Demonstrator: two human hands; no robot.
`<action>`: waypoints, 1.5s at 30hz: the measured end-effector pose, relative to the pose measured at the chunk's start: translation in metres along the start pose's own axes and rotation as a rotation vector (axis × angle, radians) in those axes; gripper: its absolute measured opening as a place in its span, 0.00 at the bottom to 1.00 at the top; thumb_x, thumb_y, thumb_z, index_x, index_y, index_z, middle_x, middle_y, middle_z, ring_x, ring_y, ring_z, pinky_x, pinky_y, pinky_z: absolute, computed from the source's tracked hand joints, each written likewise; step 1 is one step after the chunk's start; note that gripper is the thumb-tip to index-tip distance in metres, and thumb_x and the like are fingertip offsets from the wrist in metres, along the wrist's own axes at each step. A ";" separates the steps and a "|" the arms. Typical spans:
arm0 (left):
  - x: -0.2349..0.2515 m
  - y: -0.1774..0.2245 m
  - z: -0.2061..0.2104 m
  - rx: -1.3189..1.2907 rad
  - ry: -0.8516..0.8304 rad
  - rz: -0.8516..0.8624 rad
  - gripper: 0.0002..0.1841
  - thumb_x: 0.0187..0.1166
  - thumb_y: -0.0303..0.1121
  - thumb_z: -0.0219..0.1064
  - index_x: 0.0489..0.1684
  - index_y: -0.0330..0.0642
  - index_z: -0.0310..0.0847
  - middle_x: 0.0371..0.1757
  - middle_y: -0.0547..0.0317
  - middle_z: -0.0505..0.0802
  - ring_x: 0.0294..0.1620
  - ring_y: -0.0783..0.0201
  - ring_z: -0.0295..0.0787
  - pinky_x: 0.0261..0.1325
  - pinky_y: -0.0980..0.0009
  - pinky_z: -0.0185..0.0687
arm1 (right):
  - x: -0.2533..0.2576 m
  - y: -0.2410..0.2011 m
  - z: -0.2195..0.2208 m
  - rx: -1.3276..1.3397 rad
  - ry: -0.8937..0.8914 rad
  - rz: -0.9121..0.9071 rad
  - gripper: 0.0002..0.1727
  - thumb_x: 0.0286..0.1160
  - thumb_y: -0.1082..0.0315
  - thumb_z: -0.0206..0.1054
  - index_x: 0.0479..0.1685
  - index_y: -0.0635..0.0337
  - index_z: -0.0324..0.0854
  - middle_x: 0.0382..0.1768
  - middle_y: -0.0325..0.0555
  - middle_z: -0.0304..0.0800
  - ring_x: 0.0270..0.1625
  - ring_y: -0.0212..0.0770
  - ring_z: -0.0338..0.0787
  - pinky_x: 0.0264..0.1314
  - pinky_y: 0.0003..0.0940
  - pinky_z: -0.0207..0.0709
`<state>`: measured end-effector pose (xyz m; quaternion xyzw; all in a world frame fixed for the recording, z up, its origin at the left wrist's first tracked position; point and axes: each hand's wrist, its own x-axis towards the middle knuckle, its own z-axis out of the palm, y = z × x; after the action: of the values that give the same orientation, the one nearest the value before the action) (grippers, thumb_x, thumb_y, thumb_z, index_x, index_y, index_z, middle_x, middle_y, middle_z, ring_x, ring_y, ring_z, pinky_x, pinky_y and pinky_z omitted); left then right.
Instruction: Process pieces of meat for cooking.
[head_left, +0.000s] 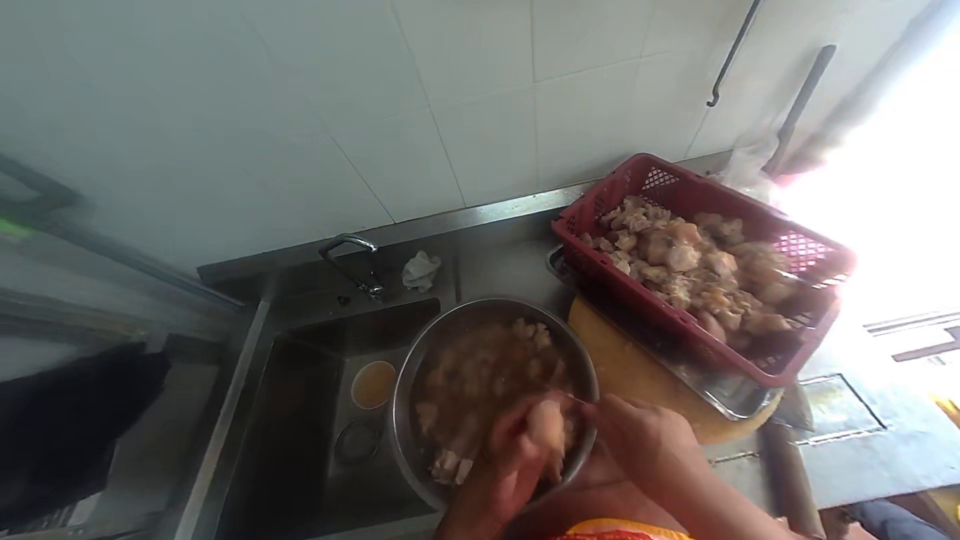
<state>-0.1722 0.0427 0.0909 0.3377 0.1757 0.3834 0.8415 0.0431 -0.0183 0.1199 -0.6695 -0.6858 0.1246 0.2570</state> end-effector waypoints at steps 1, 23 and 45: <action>0.000 -0.005 0.000 -0.067 -0.010 0.022 0.29 0.71 0.45 0.77 0.70 0.41 0.83 0.79 0.42 0.80 0.67 0.54 0.85 0.60 0.62 0.86 | -0.001 -0.003 -0.003 0.018 0.009 -0.013 0.26 0.90 0.41 0.52 0.30 0.47 0.83 0.20 0.36 0.82 0.21 0.38 0.85 0.18 0.42 0.77; 0.066 -0.005 0.021 0.893 0.254 -0.162 0.20 0.83 0.36 0.66 0.69 0.39 0.82 0.50 0.52 0.94 0.46 0.60 0.92 0.51 0.61 0.91 | 0.052 0.107 -0.117 0.665 -0.026 0.508 0.13 0.81 0.56 0.66 0.52 0.53 0.88 0.28 0.45 0.88 0.23 0.41 0.83 0.24 0.43 0.81; 0.038 -0.018 -0.035 0.101 0.434 -0.053 0.16 0.89 0.38 0.55 0.60 0.37 0.81 0.44 0.50 0.91 0.48 0.54 0.90 0.63 0.50 0.86 | -0.012 0.055 -0.001 0.661 -0.303 0.371 0.17 0.79 0.46 0.69 0.54 0.44 0.87 0.30 0.34 0.88 0.28 0.33 0.85 0.30 0.35 0.83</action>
<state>-0.1577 0.0786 0.0521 0.2844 0.3803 0.4156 0.7758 0.0905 -0.0265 0.0900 -0.6373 -0.5064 0.4796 0.3277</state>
